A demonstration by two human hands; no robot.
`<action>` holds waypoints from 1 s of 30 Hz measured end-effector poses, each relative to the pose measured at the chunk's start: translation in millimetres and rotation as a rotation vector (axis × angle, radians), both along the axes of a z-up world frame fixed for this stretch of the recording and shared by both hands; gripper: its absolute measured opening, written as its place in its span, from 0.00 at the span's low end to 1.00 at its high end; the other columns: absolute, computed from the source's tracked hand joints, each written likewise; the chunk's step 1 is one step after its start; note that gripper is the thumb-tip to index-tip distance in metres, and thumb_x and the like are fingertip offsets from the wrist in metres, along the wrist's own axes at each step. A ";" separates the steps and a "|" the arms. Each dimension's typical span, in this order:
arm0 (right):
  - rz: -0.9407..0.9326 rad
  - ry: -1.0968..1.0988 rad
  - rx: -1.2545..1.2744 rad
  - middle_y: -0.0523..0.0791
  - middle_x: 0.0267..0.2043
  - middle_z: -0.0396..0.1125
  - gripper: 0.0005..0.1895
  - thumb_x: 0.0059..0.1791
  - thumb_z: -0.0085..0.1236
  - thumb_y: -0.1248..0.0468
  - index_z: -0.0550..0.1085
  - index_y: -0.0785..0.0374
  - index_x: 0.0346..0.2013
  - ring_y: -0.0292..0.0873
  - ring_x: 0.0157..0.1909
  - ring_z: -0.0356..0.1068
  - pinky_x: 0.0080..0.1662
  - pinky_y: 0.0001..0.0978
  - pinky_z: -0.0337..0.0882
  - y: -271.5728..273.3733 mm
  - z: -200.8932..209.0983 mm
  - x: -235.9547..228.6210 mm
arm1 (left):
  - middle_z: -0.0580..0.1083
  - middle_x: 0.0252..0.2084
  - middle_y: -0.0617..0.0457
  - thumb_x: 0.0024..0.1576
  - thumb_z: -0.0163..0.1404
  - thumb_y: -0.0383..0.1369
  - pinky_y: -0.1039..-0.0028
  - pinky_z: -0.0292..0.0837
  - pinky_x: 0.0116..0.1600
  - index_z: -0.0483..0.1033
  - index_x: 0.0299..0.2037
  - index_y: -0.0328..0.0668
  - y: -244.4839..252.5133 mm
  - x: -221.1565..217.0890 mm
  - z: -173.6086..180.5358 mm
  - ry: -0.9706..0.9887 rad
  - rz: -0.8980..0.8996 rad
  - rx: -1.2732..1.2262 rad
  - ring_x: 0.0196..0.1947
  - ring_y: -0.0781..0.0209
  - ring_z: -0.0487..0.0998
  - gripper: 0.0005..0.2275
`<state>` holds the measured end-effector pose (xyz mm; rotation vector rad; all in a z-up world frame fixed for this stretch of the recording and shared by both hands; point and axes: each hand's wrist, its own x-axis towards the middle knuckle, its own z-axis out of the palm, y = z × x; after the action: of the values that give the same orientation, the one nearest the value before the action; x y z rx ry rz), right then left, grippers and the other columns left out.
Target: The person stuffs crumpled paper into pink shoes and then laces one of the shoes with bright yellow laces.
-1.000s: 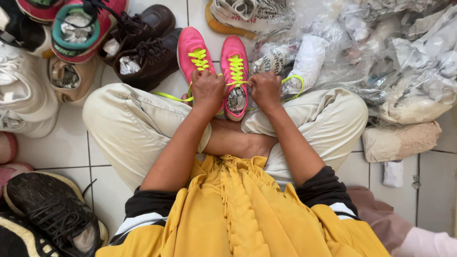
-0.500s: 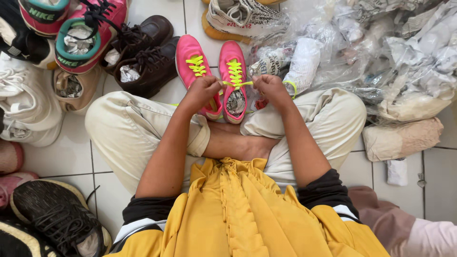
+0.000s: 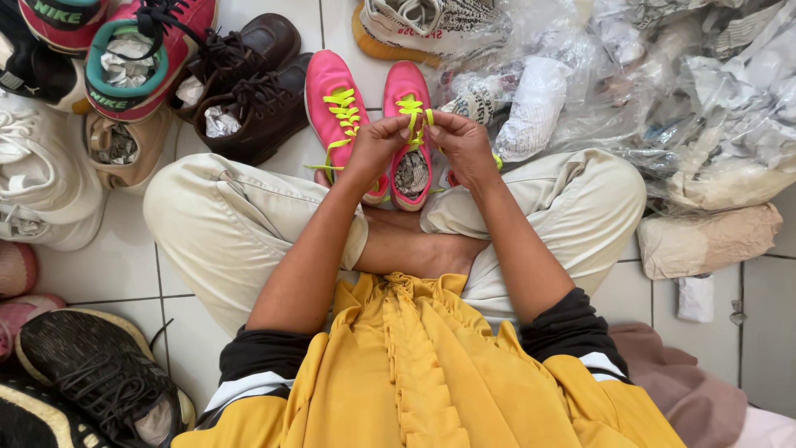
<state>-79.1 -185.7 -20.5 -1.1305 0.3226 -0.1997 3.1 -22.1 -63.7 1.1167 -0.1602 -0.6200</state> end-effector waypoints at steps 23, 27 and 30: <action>0.166 -0.155 -0.621 0.49 0.48 0.68 0.08 0.46 0.71 0.70 0.82 0.65 0.39 0.41 0.51 0.68 0.56 0.33 0.68 8.3 42.3 12.6 | 0.79 0.25 0.54 0.68 0.46 0.33 0.74 0.70 0.35 0.62 0.56 0.42 -0.2 0.7 42.2 -0.388 -0.080 0.416 0.25 0.63 0.78 0.11; 0.107 -0.082 -0.544 0.42 0.31 0.65 0.10 0.44 0.75 0.69 0.84 0.63 0.39 0.29 0.36 0.65 0.39 0.21 0.70 4.5 37.8 16.1 | 0.79 0.24 0.56 0.69 0.41 0.31 0.72 0.68 0.39 0.61 0.59 0.41 -2.2 0.2 38.2 -0.445 -0.121 0.371 0.26 0.61 0.76 0.11; 0.026 -0.001 -0.353 0.43 0.28 0.70 0.13 0.46 0.73 0.68 0.77 0.65 0.41 0.31 0.29 0.73 0.34 0.19 0.73 12.1 23.5 20.6 | 0.80 0.29 0.51 0.66 0.42 0.27 0.62 0.69 0.47 0.59 0.62 0.41 1.6 -13.3 66.4 -0.555 -0.089 0.425 0.32 0.51 0.77 0.14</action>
<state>-58.5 -173.7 3.1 -1.4826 0.2778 -0.2402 -10.2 -20.4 2.7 1.6873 -0.5780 -0.4163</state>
